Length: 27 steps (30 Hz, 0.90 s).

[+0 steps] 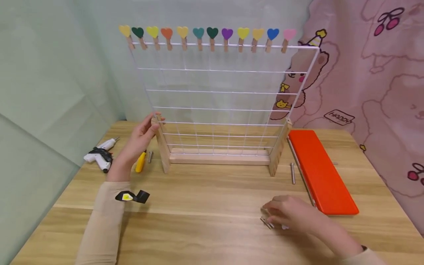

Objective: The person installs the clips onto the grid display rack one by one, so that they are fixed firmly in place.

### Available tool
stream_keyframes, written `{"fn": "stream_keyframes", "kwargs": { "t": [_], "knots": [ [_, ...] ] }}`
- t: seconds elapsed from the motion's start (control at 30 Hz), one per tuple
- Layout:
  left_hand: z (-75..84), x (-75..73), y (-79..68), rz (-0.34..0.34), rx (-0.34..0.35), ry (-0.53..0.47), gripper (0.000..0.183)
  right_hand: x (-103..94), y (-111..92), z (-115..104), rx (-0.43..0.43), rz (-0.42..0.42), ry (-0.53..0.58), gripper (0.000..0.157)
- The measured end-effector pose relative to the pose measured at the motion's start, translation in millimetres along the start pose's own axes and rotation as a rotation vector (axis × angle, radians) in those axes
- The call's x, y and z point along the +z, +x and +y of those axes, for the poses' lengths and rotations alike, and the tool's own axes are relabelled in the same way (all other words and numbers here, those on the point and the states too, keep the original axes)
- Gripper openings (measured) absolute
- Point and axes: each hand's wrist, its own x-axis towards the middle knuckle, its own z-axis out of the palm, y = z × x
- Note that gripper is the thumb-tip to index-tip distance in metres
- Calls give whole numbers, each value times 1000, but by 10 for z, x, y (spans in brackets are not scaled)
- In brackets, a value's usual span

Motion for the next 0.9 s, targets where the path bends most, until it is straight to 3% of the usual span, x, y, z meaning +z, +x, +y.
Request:
{"fn": "stream_keyframes", "kwargs": {
  "t": [0.13,0.33,0.5,0.67,0.77,0.9],
  "knots": [
    [5,-8,-11,-5,8,1,42,131,-52,-97,6,6,-14,33],
    [-18,30,-4,-16,13,-8,43,262,-72,-154,-56,91,19,28],
    [-92,74,16,-20,4,-17,45,306,-89,-119,-73,122,44,27],
    [-15,76,2,-31,-4,-45,46,270,-69,-76,-84,102,35,22],
    [91,58,-8,-18,11,-74,45,222,-29,-48,-43,72,29,20],
    [194,48,-27,-3,24,-74,44,176,-7,-40,77,13,41,13]
  ]
}}
